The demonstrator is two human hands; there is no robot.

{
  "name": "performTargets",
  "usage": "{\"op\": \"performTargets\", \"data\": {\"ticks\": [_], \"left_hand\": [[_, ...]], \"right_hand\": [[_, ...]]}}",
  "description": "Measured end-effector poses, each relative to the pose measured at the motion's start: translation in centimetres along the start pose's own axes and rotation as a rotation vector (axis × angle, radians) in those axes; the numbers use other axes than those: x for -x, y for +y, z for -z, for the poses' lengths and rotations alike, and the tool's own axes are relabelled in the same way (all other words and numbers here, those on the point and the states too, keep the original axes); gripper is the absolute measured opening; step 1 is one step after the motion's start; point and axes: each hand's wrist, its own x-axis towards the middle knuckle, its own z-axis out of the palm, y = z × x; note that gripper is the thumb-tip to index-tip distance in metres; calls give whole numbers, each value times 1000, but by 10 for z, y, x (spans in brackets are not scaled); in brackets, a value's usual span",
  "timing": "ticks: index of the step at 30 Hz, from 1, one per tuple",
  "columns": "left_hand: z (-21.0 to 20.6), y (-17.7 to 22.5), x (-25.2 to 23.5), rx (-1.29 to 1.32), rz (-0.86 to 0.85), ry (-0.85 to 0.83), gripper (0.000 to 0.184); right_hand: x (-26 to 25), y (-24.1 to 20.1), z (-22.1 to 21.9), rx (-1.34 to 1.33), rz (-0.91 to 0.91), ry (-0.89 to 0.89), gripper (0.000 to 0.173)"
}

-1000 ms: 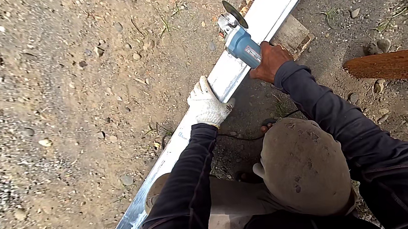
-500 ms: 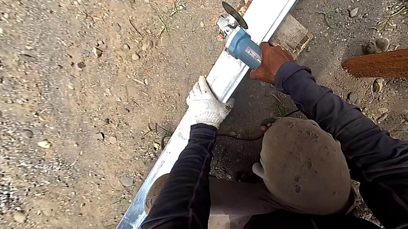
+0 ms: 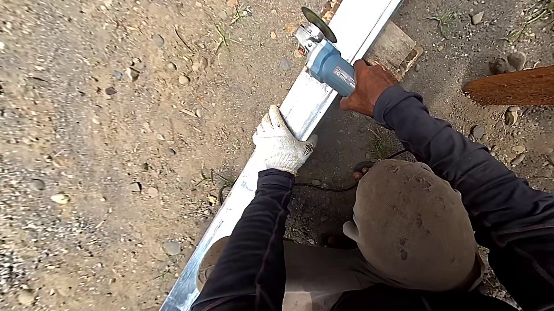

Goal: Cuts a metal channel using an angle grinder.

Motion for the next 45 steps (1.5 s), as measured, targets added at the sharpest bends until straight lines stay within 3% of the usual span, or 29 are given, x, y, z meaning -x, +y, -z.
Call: {"op": "performTargets", "data": {"ticks": [27, 31, 33, 36, 45], "left_hand": [[-2, -1, -1, -3, -8, 3, 132], [-2, -1, -1, 2, -1, -1, 131], [-1, 0, -1, 6, -3, -1, 131], [-3, -1, -1, 5, -6, 16, 131], [-2, 0, -1, 15, -2, 4, 131]], "right_hand": [[-13, 15, -11, 29, 24, 23, 59], [-28, 22, -29, -40, 58, 95, 51], [-68, 44, -48, 1, 98, 112, 58], [-111, 65, -56, 71, 84, 60, 83], [-108, 66, -54, 67, 80, 53, 83]]}}
